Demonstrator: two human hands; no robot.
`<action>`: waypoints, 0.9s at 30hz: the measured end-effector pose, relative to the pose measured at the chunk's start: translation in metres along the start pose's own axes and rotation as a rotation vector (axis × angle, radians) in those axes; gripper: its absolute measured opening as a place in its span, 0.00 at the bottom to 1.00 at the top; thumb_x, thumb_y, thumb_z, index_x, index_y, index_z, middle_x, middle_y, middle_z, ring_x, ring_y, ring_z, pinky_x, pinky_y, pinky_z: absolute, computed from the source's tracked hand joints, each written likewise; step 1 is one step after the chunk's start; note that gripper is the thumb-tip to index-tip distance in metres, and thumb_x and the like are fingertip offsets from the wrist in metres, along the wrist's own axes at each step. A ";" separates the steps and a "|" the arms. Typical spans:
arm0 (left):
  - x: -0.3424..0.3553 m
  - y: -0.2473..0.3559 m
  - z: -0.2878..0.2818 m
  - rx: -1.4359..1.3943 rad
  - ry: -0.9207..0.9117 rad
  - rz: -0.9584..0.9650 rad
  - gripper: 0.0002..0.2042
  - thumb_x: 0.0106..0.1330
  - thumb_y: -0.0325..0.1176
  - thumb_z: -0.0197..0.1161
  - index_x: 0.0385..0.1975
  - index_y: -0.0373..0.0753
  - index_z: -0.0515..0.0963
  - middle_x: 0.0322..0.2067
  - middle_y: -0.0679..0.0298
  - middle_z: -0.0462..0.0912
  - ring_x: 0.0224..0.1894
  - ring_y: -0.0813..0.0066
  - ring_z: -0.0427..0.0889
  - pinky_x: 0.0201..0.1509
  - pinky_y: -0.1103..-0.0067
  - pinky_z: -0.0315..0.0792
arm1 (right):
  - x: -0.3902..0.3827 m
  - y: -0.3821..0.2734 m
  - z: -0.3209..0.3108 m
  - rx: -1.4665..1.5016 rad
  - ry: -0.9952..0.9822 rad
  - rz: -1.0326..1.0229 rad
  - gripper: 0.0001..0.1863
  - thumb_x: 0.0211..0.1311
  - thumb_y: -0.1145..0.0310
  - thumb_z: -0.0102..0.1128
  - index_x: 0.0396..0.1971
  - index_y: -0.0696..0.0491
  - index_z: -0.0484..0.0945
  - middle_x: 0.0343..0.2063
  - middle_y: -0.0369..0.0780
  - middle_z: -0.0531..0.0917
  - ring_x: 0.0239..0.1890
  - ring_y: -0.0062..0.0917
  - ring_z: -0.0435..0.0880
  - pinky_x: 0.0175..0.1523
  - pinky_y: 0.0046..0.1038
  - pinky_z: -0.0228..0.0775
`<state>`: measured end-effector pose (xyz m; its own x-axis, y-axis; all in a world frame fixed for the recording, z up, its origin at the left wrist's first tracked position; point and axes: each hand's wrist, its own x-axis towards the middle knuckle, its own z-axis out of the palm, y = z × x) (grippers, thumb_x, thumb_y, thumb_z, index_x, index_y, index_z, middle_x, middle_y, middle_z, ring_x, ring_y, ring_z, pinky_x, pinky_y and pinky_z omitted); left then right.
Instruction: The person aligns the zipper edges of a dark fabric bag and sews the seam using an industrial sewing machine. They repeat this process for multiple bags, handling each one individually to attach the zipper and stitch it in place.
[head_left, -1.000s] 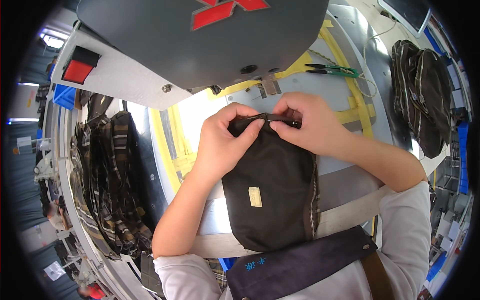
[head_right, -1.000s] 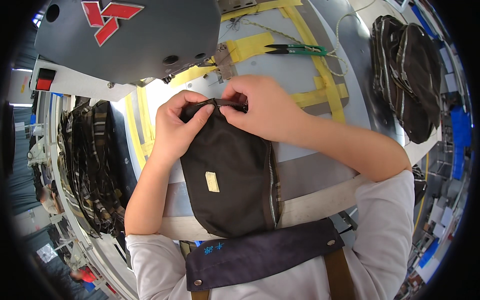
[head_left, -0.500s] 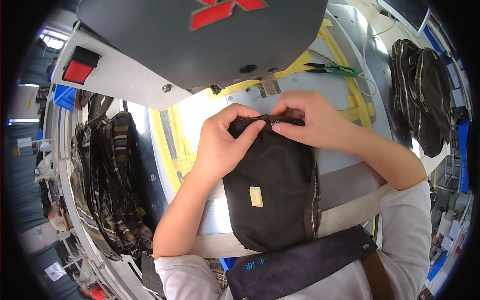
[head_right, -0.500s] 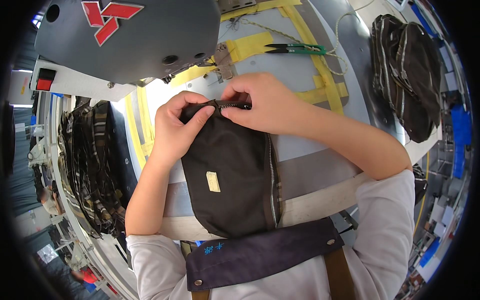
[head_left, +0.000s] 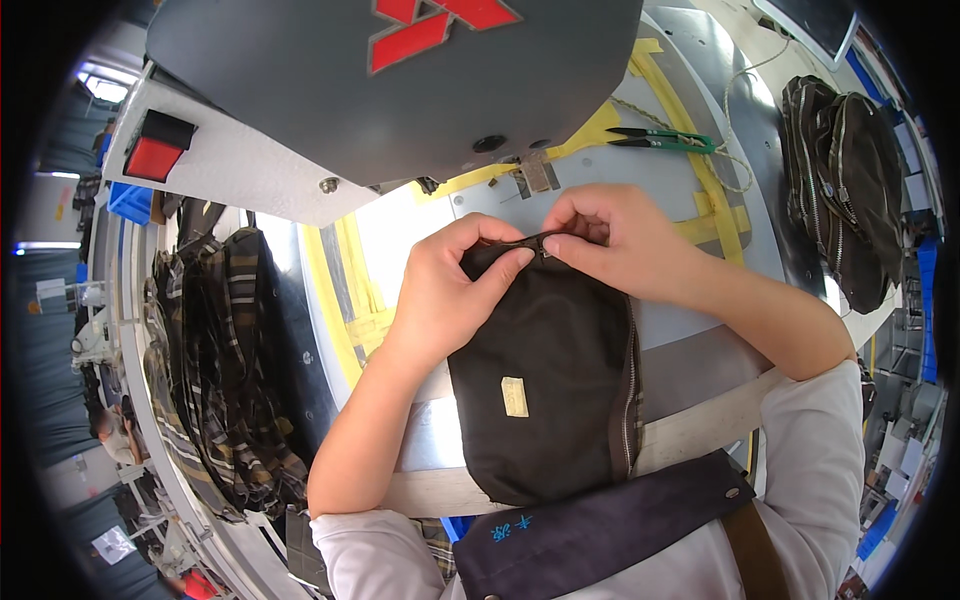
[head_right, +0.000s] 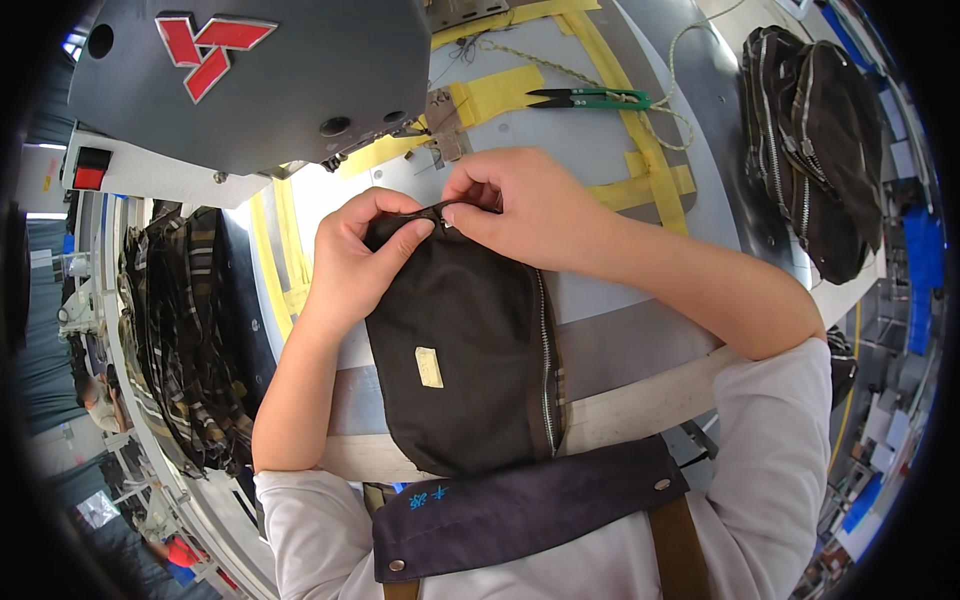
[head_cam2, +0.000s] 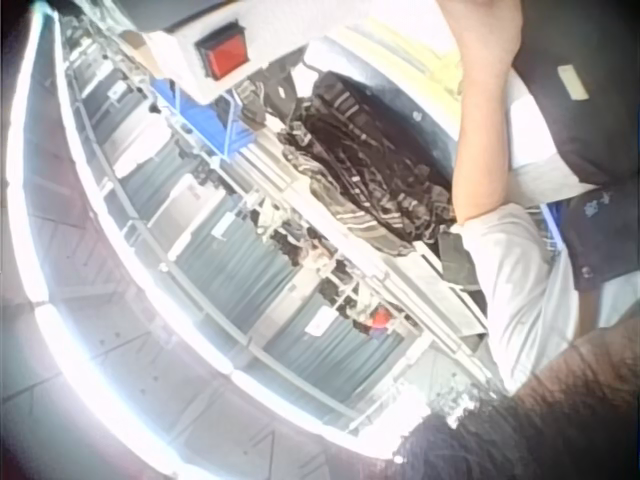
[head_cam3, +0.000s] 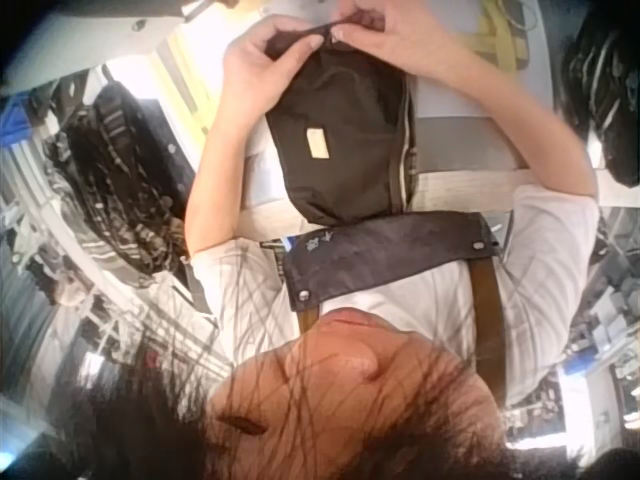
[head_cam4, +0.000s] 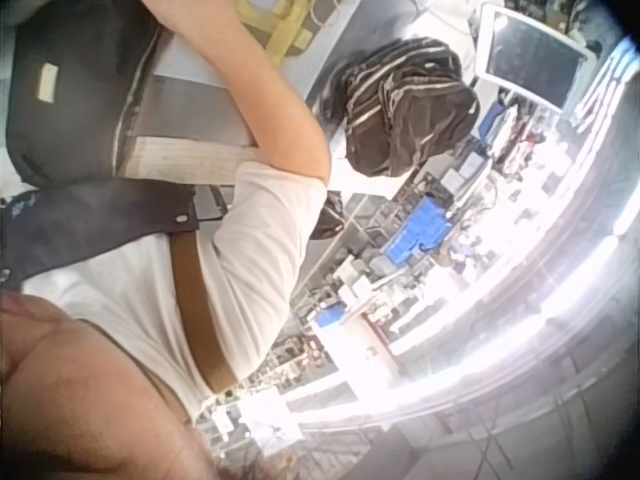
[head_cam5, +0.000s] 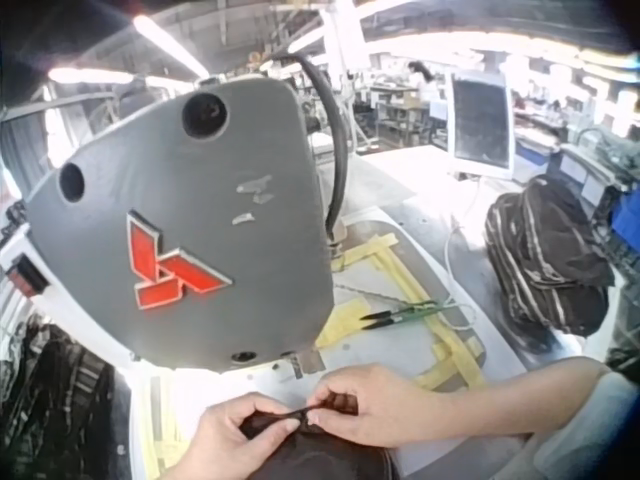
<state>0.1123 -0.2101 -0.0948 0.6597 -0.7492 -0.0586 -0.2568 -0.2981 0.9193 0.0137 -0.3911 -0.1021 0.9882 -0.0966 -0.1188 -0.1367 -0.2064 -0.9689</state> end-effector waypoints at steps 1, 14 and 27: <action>0.000 0.000 0.000 0.010 0.004 0.015 0.06 0.59 0.26 0.66 0.34 0.32 0.79 0.28 0.64 0.83 0.32 0.81 0.79 0.40 0.83 0.72 | 0.000 0.000 0.000 -0.004 0.006 -0.009 0.04 0.62 0.72 0.60 0.30 0.56 0.77 0.24 0.30 0.76 0.25 0.09 0.71 0.29 0.17 0.65; 0.000 -0.008 0.001 -0.070 0.048 0.028 0.06 0.59 0.26 0.67 0.33 0.33 0.79 0.28 0.66 0.81 0.32 0.81 0.77 0.40 0.83 0.72 | 0.004 0.011 -0.002 -0.102 0.025 -0.165 0.10 0.56 0.67 0.64 0.32 0.58 0.79 0.26 0.40 0.82 0.28 0.25 0.80 0.36 0.27 0.72; 0.010 -0.013 0.001 0.036 0.083 0.011 0.06 0.60 0.26 0.66 0.34 0.32 0.78 0.29 0.67 0.81 0.33 0.84 0.76 0.41 0.84 0.71 | 0.003 0.010 -0.002 -0.420 0.182 -0.268 0.10 0.56 0.65 0.64 0.31 0.57 0.79 0.27 0.41 0.81 0.30 0.31 0.80 0.36 0.31 0.71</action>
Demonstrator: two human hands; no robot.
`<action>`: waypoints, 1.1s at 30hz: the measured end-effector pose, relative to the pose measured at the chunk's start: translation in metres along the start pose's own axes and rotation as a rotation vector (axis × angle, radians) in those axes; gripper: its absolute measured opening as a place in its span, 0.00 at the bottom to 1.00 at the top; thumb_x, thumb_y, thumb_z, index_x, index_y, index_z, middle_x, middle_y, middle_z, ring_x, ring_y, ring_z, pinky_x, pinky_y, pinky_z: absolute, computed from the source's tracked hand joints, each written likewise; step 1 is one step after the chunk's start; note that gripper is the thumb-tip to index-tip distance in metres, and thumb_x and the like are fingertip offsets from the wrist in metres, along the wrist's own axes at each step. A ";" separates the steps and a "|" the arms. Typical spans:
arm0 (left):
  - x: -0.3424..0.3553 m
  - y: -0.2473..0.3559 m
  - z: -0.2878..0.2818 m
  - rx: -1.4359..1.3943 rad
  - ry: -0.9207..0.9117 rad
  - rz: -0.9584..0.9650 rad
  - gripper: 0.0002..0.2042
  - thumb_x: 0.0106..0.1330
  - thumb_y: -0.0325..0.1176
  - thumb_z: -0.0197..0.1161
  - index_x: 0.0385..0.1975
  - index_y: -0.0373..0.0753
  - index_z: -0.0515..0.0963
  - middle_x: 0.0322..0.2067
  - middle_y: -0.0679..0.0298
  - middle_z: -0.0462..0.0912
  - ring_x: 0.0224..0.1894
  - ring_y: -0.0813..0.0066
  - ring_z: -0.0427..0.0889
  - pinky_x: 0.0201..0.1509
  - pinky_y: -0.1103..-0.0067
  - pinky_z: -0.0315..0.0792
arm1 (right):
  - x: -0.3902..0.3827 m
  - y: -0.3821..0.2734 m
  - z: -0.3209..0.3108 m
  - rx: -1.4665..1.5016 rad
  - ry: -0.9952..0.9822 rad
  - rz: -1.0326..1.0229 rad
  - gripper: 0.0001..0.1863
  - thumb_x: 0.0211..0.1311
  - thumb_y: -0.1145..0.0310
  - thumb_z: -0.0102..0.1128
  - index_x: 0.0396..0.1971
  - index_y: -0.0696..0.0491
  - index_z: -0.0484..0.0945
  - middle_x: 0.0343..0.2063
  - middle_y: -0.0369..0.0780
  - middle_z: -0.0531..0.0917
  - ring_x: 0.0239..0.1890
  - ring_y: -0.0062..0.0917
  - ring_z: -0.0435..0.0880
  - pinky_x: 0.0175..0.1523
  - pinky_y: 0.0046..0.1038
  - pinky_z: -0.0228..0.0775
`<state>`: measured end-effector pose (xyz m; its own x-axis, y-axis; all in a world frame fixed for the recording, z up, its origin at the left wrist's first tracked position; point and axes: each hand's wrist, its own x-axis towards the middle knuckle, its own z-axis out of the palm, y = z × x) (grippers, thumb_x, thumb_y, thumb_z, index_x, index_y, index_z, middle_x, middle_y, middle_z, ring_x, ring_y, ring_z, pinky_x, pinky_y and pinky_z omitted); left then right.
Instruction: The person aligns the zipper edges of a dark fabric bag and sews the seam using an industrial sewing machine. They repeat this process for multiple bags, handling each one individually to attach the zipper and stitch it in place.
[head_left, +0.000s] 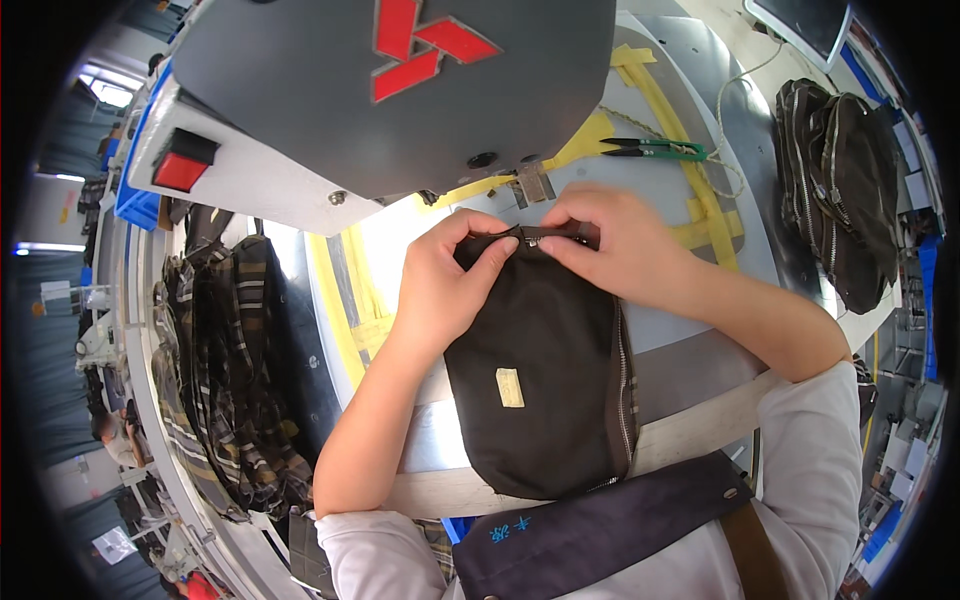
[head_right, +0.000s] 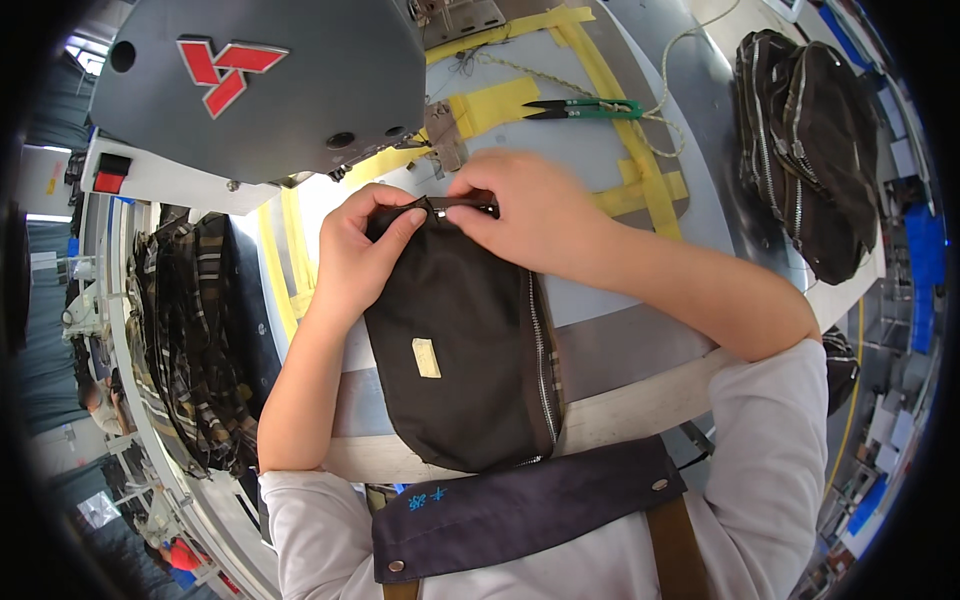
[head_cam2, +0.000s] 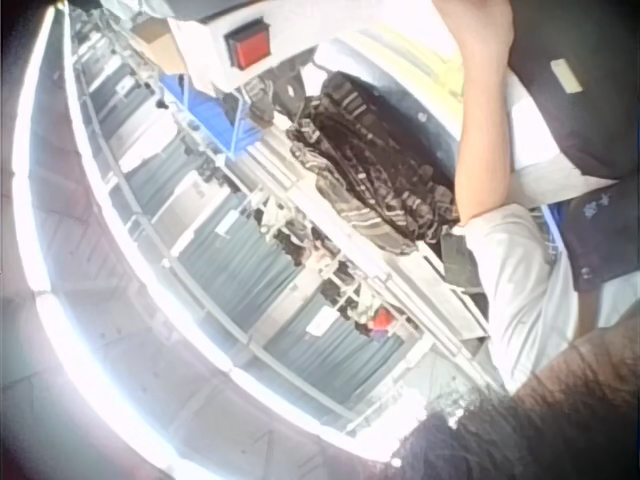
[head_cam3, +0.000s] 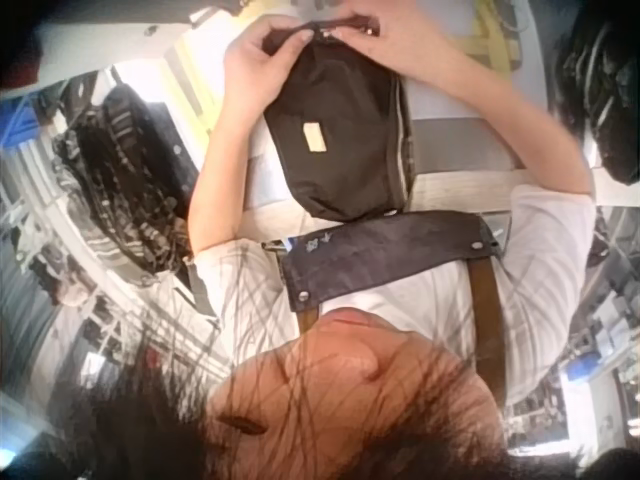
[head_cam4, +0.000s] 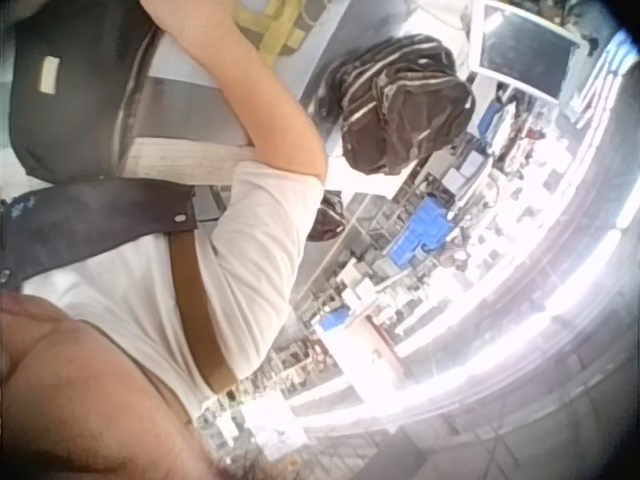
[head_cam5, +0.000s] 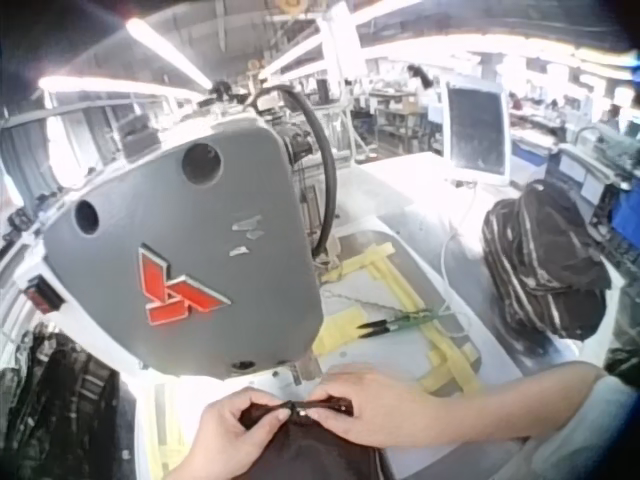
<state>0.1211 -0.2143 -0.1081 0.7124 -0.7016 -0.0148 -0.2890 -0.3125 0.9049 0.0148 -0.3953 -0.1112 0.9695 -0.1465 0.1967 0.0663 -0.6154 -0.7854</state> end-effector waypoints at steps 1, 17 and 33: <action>0.001 0.000 0.001 0.014 0.011 0.010 0.07 0.60 0.26 0.66 0.34 0.32 0.78 0.29 0.67 0.81 0.32 0.84 0.76 0.40 0.84 0.71 | 0.001 0.004 -0.002 -0.091 0.030 -0.064 0.10 0.56 0.65 0.64 0.31 0.56 0.80 0.27 0.41 0.81 0.30 0.32 0.80 0.36 0.31 0.70; 0.029 0.011 0.013 0.313 0.091 0.013 0.07 0.51 0.31 0.64 0.27 0.34 0.81 0.27 0.57 0.84 0.31 0.61 0.82 0.39 0.72 0.74 | 0.036 0.003 -0.014 -0.150 -0.099 0.235 0.08 0.51 0.71 0.61 0.30 0.56 0.73 0.17 0.37 0.76 0.22 0.26 0.76 0.30 0.29 0.65; 0.050 0.006 0.008 0.300 0.073 0.009 0.15 0.57 0.38 0.63 0.38 0.34 0.81 0.35 0.60 0.84 0.40 0.68 0.82 0.48 0.76 0.71 | 0.048 0.003 -0.021 -0.186 -0.031 0.163 0.06 0.51 0.70 0.57 0.29 0.54 0.75 0.23 0.38 0.81 0.30 0.32 0.81 0.35 0.33 0.71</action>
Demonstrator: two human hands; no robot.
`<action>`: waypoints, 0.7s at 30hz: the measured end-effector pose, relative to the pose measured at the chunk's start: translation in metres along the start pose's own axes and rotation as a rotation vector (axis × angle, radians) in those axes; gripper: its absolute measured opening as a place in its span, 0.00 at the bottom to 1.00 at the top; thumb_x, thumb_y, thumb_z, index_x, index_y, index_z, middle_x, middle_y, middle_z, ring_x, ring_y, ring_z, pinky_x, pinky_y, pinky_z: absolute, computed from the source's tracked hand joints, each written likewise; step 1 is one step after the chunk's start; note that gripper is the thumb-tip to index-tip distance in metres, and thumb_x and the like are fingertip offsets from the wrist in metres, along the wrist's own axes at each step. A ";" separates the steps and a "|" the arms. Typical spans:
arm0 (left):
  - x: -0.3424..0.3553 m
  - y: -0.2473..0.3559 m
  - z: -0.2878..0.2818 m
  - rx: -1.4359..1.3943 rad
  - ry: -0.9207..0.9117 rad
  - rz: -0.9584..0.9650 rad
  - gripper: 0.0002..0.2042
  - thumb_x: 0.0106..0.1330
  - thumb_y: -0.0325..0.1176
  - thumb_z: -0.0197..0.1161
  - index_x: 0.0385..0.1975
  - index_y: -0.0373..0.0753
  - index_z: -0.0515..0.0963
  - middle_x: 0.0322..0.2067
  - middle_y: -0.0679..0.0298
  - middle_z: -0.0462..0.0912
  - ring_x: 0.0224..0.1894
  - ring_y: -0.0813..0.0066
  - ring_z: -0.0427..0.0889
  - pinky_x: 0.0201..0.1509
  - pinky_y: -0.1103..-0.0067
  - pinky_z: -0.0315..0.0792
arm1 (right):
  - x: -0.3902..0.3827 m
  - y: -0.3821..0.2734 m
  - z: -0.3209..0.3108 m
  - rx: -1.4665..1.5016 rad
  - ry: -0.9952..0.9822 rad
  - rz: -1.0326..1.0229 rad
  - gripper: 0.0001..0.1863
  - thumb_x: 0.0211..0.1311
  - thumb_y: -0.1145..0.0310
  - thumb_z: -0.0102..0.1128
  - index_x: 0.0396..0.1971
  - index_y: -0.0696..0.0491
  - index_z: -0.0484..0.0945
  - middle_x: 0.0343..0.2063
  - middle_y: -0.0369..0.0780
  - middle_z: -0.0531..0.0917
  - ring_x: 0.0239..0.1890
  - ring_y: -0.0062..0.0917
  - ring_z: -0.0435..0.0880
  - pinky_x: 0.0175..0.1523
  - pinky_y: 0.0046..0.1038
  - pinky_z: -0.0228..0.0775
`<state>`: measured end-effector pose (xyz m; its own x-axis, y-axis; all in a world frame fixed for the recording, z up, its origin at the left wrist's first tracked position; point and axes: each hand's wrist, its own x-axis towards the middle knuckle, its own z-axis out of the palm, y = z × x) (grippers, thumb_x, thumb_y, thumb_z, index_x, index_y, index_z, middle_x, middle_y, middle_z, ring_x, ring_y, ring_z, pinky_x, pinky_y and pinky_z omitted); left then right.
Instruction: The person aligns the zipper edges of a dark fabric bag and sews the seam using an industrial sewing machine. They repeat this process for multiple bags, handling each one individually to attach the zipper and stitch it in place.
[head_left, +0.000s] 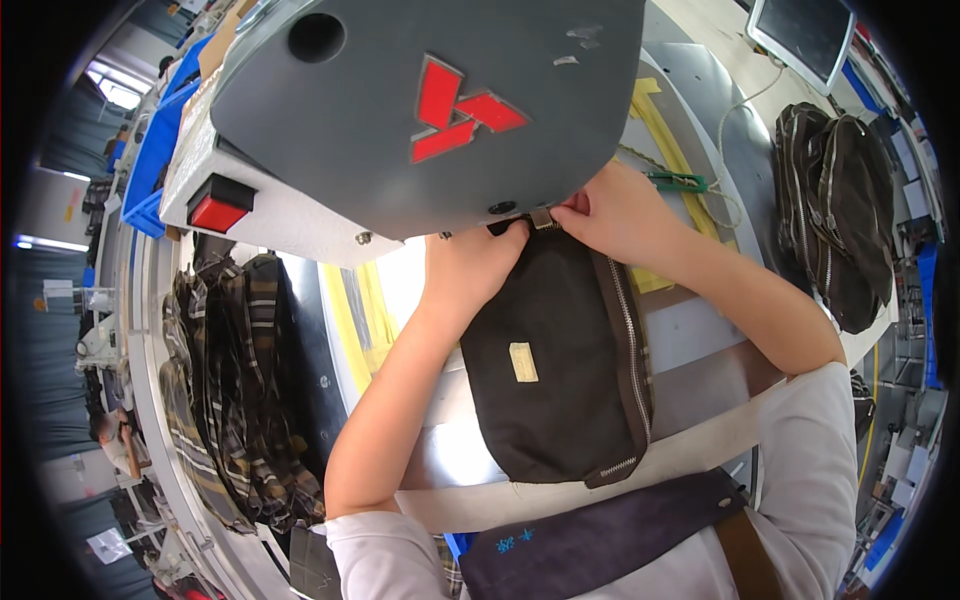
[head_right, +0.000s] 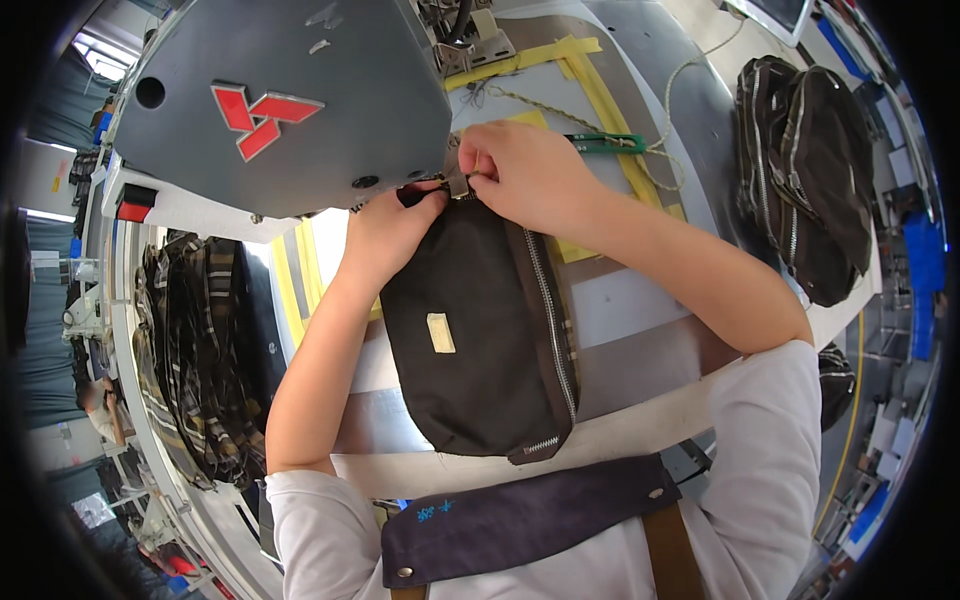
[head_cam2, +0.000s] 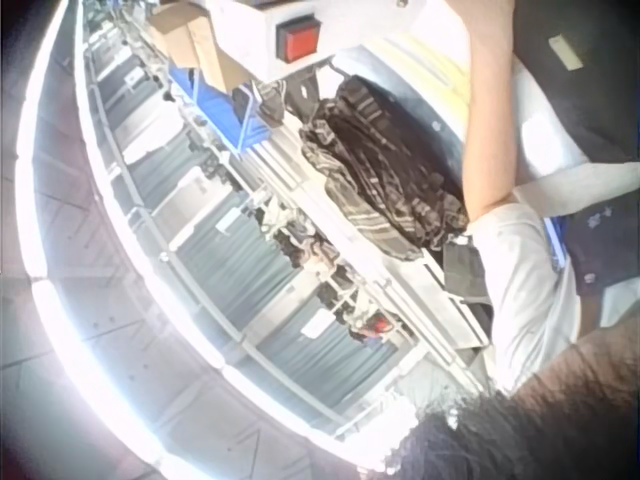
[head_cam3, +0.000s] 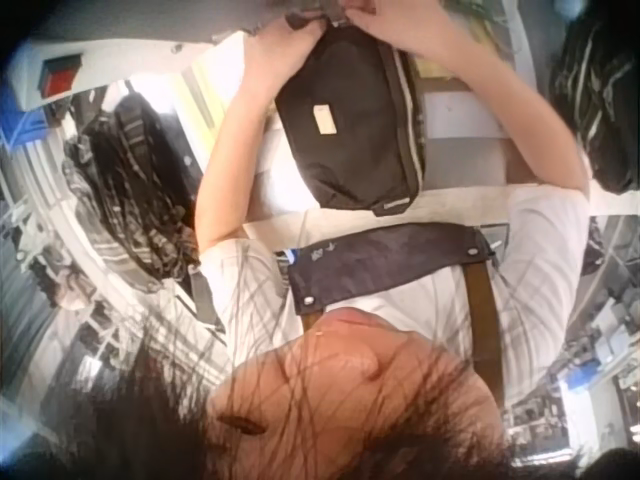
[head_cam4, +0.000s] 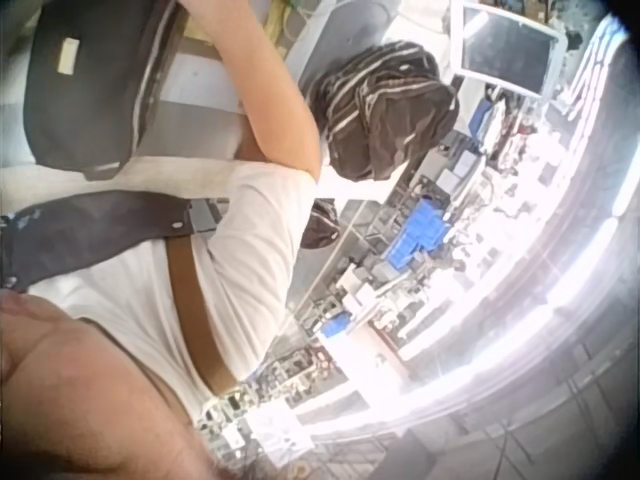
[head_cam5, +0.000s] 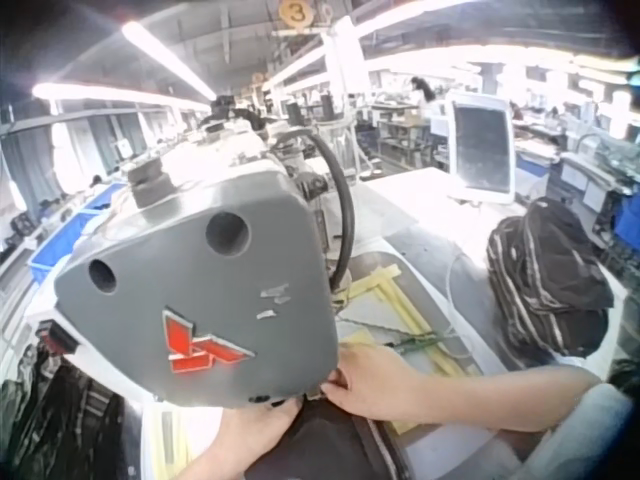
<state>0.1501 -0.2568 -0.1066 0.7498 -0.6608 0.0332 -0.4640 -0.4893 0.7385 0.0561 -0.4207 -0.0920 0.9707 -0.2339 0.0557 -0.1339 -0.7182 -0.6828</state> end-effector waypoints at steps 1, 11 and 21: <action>-0.001 0.001 0.000 0.009 -0.006 -0.013 0.15 0.57 0.39 0.63 0.38 0.35 0.81 0.35 0.59 0.84 0.40 0.68 0.82 0.48 0.76 0.71 | -0.001 0.002 0.001 0.018 0.029 -0.025 0.05 0.51 0.71 0.57 0.29 0.54 0.75 0.23 0.37 0.81 0.29 0.32 0.81 0.34 0.33 0.71; 0.001 0.000 -0.001 -0.004 -0.069 -0.071 0.16 0.60 0.43 0.60 0.43 0.40 0.80 0.35 0.59 0.84 0.41 0.67 0.81 0.47 0.76 0.71 | 0.003 0.005 0.006 0.028 0.038 0.023 0.04 0.51 0.72 0.57 0.29 0.54 0.75 0.25 0.38 0.79 0.29 0.31 0.81 0.35 0.33 0.71; 0.002 0.002 0.002 -0.030 0.034 0.067 0.10 0.52 0.25 0.61 0.35 0.33 0.78 0.29 0.55 0.82 0.33 0.60 0.81 0.38 0.71 0.73 | -0.007 0.016 0.006 -0.112 0.121 -0.463 0.07 0.51 0.79 0.56 0.30 0.54 0.80 0.32 0.36 0.78 0.34 0.31 0.81 0.39 0.32 0.73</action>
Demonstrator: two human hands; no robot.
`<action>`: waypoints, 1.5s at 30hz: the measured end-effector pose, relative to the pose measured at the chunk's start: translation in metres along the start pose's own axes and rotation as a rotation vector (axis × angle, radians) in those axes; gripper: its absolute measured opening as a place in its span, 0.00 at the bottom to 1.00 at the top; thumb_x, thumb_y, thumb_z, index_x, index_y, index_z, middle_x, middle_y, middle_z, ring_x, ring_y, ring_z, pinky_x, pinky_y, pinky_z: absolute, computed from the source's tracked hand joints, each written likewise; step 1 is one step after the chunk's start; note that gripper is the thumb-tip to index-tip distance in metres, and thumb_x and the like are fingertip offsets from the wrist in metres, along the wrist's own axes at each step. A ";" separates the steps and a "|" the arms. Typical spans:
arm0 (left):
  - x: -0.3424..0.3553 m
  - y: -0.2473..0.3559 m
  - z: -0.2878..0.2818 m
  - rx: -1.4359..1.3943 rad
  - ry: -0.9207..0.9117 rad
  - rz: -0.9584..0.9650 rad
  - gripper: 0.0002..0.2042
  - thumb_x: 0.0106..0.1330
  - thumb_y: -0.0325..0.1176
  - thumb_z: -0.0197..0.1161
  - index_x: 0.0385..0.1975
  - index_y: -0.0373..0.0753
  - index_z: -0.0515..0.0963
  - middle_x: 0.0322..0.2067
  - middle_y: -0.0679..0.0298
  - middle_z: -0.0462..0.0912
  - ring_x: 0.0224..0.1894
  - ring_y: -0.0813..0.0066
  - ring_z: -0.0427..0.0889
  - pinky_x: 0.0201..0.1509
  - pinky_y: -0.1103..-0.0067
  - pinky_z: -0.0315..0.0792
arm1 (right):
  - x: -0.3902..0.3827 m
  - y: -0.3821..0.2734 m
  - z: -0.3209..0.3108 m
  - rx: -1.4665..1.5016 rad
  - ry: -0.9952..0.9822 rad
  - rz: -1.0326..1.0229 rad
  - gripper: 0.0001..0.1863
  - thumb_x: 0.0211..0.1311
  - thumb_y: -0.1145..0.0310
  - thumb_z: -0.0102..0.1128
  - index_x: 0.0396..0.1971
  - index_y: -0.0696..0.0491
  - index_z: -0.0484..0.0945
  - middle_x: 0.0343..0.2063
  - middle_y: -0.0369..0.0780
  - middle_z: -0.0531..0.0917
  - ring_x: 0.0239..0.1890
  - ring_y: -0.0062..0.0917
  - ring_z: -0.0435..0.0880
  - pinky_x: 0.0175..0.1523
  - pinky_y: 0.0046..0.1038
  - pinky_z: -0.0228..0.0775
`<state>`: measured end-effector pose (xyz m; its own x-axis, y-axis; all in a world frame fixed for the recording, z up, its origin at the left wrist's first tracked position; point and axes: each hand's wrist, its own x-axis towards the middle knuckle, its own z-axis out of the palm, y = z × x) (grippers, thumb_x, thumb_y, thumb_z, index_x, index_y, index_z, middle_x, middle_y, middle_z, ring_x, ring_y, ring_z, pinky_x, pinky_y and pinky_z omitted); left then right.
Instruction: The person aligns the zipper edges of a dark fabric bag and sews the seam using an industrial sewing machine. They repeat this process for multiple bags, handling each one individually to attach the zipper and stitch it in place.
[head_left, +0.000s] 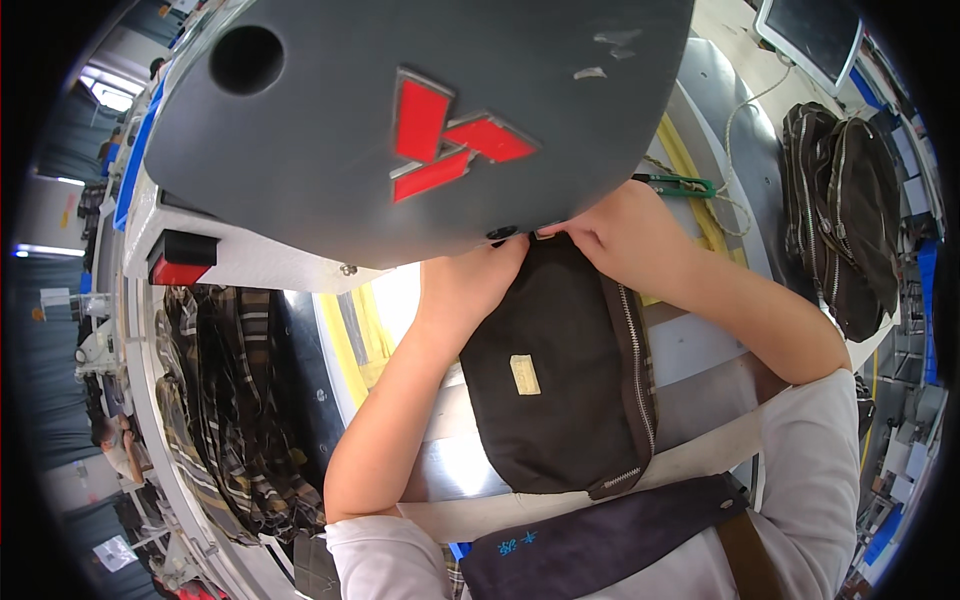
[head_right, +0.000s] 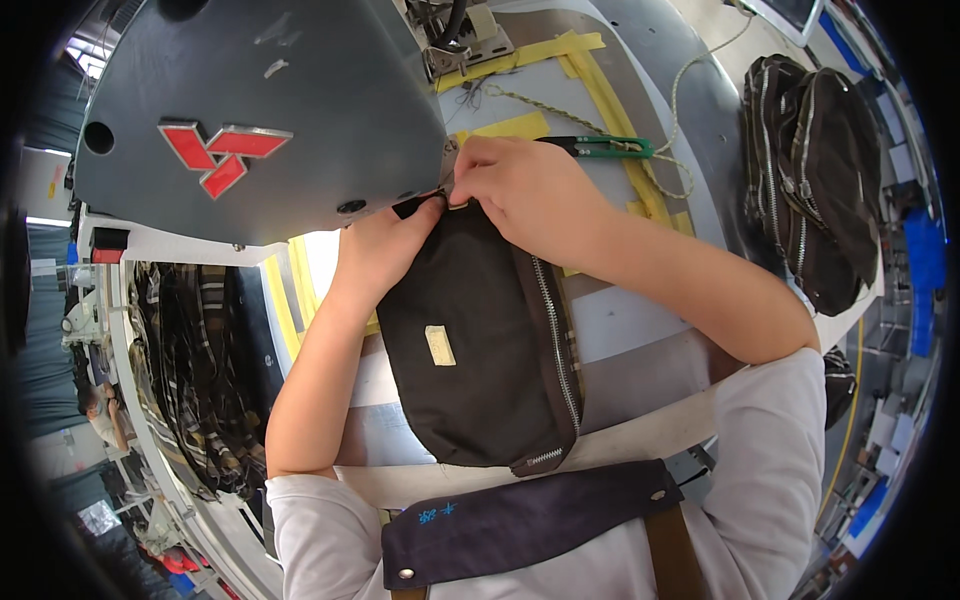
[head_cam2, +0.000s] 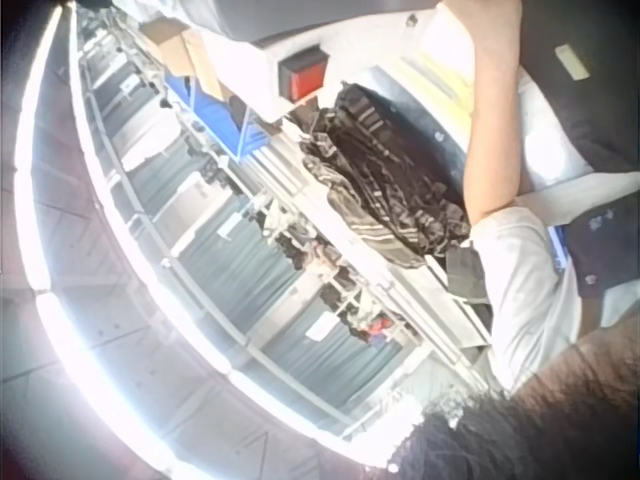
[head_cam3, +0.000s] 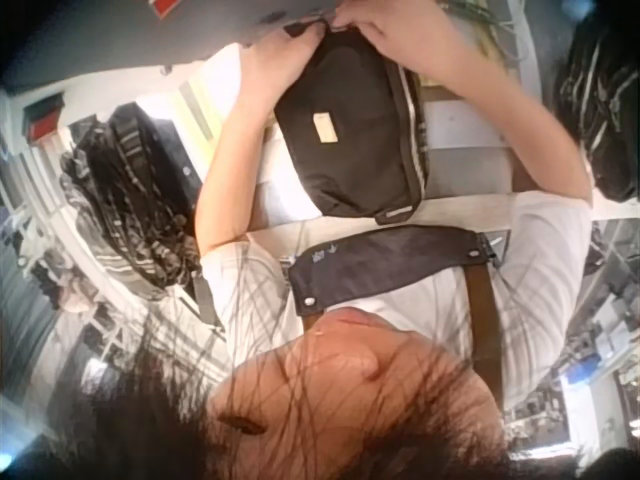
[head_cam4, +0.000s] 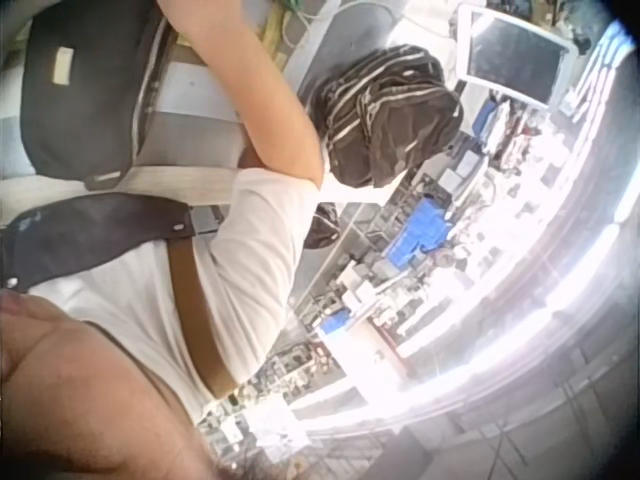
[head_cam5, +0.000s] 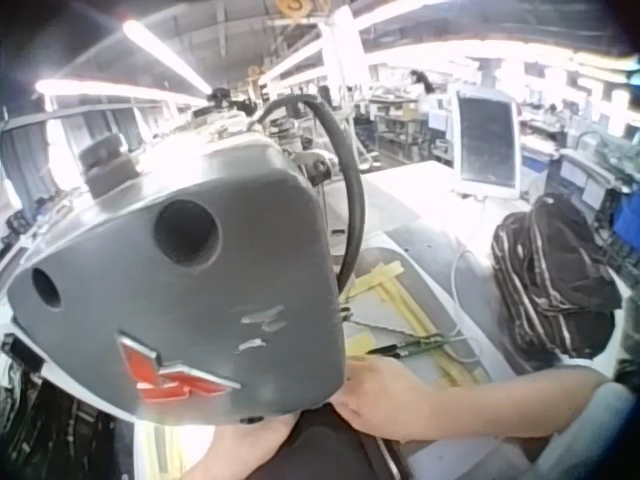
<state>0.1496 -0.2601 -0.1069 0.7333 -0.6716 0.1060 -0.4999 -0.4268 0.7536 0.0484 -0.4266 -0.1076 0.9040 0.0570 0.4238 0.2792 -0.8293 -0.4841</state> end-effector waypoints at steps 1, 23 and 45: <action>0.000 -0.001 0.000 0.012 -0.026 -0.017 0.11 0.55 0.30 0.61 0.38 0.35 0.79 0.32 0.56 0.82 0.36 0.61 0.81 0.41 0.72 0.72 | -0.001 0.001 0.001 -0.033 0.004 -0.065 0.08 0.50 0.79 0.56 0.31 0.54 0.80 0.32 0.36 0.78 0.35 0.31 0.81 0.39 0.31 0.74; 0.000 -0.003 -0.006 0.003 -0.089 -0.028 0.16 0.64 0.42 0.62 0.43 0.35 0.79 0.38 0.58 0.84 0.42 0.66 0.81 0.47 0.75 0.72 | -0.004 0.002 0.007 -0.261 -0.014 -0.273 0.11 0.46 0.76 0.58 0.33 0.54 0.79 0.35 0.35 0.76 0.38 0.28 0.79 0.39 0.28 0.76; -0.034 -0.002 -0.008 0.386 0.089 0.469 0.14 0.57 0.31 0.66 0.42 0.34 0.78 0.43 0.56 0.81 0.45 0.53 0.79 0.48 0.68 0.72 | -0.011 -0.003 0.006 -0.361 -0.050 -0.279 0.11 0.51 0.71 0.56 0.35 0.55 0.79 0.34 0.35 0.75 0.38 0.24 0.78 0.38 0.27 0.75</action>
<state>0.1292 -0.2318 -0.1066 0.4223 -0.7950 0.4355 -0.8971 -0.2978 0.3263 0.0397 -0.4214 -0.1152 0.8269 0.3252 0.4588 0.3917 -0.9185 -0.0548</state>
